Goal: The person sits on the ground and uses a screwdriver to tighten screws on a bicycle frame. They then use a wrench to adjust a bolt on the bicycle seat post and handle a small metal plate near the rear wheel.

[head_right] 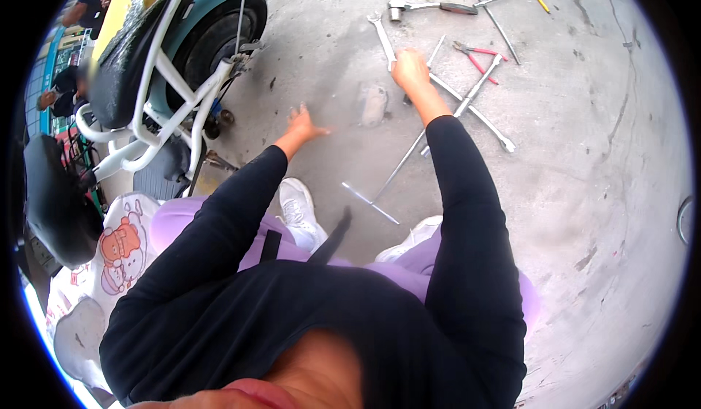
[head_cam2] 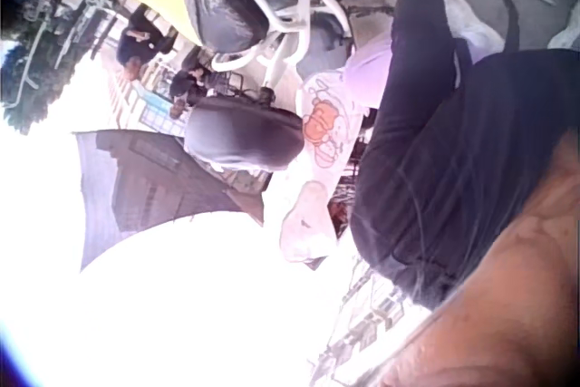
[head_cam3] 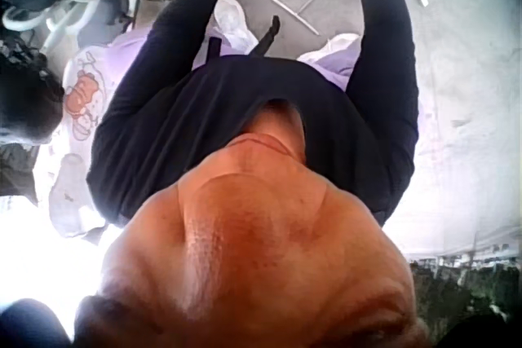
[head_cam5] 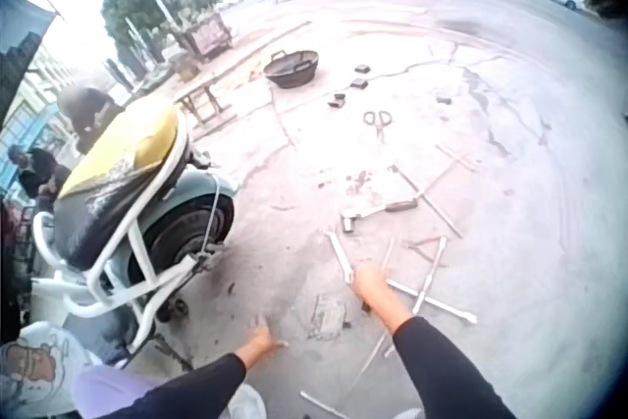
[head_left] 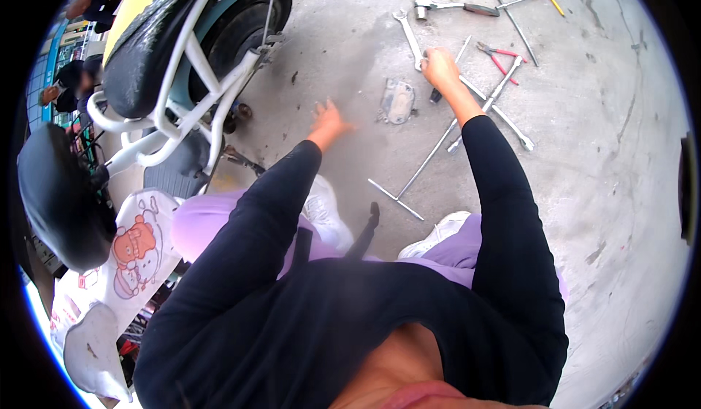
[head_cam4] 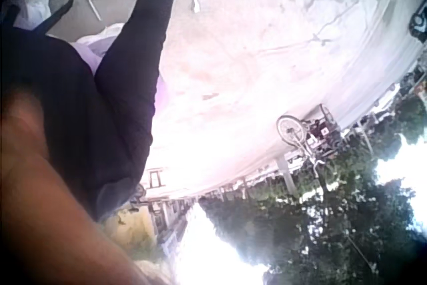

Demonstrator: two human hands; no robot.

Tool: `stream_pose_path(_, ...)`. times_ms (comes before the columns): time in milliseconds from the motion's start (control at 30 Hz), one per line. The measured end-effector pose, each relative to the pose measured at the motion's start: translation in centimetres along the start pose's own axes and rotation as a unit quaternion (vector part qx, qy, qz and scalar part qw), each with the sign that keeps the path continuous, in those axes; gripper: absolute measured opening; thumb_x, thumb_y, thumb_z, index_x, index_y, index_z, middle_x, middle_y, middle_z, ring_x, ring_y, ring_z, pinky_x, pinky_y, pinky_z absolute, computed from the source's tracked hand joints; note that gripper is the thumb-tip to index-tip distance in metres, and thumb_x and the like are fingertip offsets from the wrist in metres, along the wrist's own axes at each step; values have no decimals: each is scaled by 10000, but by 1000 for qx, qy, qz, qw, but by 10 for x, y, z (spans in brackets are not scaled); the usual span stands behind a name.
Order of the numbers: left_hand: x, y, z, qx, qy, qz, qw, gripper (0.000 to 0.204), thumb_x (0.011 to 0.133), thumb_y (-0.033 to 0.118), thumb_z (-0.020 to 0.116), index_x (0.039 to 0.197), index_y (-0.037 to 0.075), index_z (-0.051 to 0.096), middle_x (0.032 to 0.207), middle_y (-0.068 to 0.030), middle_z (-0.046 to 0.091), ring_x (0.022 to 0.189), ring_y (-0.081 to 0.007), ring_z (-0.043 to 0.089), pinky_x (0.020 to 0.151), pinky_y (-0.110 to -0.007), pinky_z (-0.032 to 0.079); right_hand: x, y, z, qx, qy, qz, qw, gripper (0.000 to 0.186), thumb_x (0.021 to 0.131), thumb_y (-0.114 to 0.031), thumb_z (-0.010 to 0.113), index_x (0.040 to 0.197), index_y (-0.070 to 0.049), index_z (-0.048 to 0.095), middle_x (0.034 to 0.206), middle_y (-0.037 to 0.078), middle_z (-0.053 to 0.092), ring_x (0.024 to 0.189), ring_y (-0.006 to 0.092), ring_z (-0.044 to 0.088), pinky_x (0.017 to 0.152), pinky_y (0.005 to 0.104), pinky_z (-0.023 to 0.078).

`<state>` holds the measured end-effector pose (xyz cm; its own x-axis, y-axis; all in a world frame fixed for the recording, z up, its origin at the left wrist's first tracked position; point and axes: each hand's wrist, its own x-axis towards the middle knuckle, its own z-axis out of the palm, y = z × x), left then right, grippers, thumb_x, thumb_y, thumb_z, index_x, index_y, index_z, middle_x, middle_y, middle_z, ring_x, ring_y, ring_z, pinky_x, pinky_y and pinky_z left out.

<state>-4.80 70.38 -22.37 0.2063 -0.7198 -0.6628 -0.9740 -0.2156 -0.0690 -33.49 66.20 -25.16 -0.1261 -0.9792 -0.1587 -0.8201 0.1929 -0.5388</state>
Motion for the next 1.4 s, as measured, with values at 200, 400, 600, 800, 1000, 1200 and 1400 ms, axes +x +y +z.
stream_pose_path(200, 13, -1, 14, 25, 48, 87, 995, 1215, 514, 285, 879, 1451, 318, 106, 1497, -217, 51, 1356, -443, 135, 1045, -476, 328, 51, 49, -36, -17, 57, -11, 998, 193, 820, -171, 537, 878, -17, 637, 984, 185, 599, 956, 361, 573, 815, 460, 466)
stream_pose_path(400, 10, 11, 4, 58, 58, 91, 992, 1228, 473, 274, 884, 1449, 313, 139, 1479, -250, 100, 1330, -460, 202, 978, -440, 418, 148, 84, -71, -95, 115, -4, 989, 195, 816, -181, 541, 887, -23, 630, 924, 195, 619, 922, 360, 588, 802, 448, 469)
stream_pose_path(600, 10, 7, 2, 70, 50, 88, 992, 1221, 483, 281, 875, 1451, 307, 131, 1470, -268, 111, 1321, -465, 223, 924, -427, 465, 244, 88, -38, -125, 120, 22, 985, 256, 838, -149, 481, 1043, -41, 589, 1098, 175, 576, 1029, 355, 559, 859, 453, 466)
stream_pose_path(800, 18, 8, 3, 93, 67, 108, 987, 1210, 479, 316, 865, 1449, 305, 142, 1450, -294, 150, 1289, -466, 292, 895, -427, 480, 287, 115, -12, -230, 110, -50, 966, 253, 880, -126, 420, 1037, -30, 592, 1095, 172, 579, 1002, 349, 581, 803, 458, 499)
stream_pose_path(1000, 14, -2, -1, 97, 54, 102, 989, 1186, 505, 291, 861, 1450, 297, 144, 1451, -299, 133, 1293, -465, 284, 834, -415, 518, 287, 105, -12, -211, 136, -68, 966, 241, 868, -126, 423, 995, -35, 607, 1045, 191, 596, 974, 385, 578, 799, 466, 487)
stream_pose_path(1200, 13, 1, 2, 82, 76, 117, 987, 1197, 495, 269, 866, 1449, 295, 144, 1447, -300, 146, 1285, -473, 292, 878, -423, 493, 292, 123, -28, -105, 166, -37, 980, 251, 799, -216, 534, 920, -12, 616, 957, 216, 624, 916, 383, 597, 784, 462, 480)
stream_pose_path(1400, 13, 6, 6, 97, 65, 87, 989, 1226, 475, 275, 874, 1455, 247, 138, 1438, -307, 170, 1282, -488, 285, 930, -434, 460, 254, 122, -31, -83, 112, -60, 988, 217, 771, -165, 524, 899, -14, 612, 922, 223, 623, 870, 395, 595, 778, 445, 471)
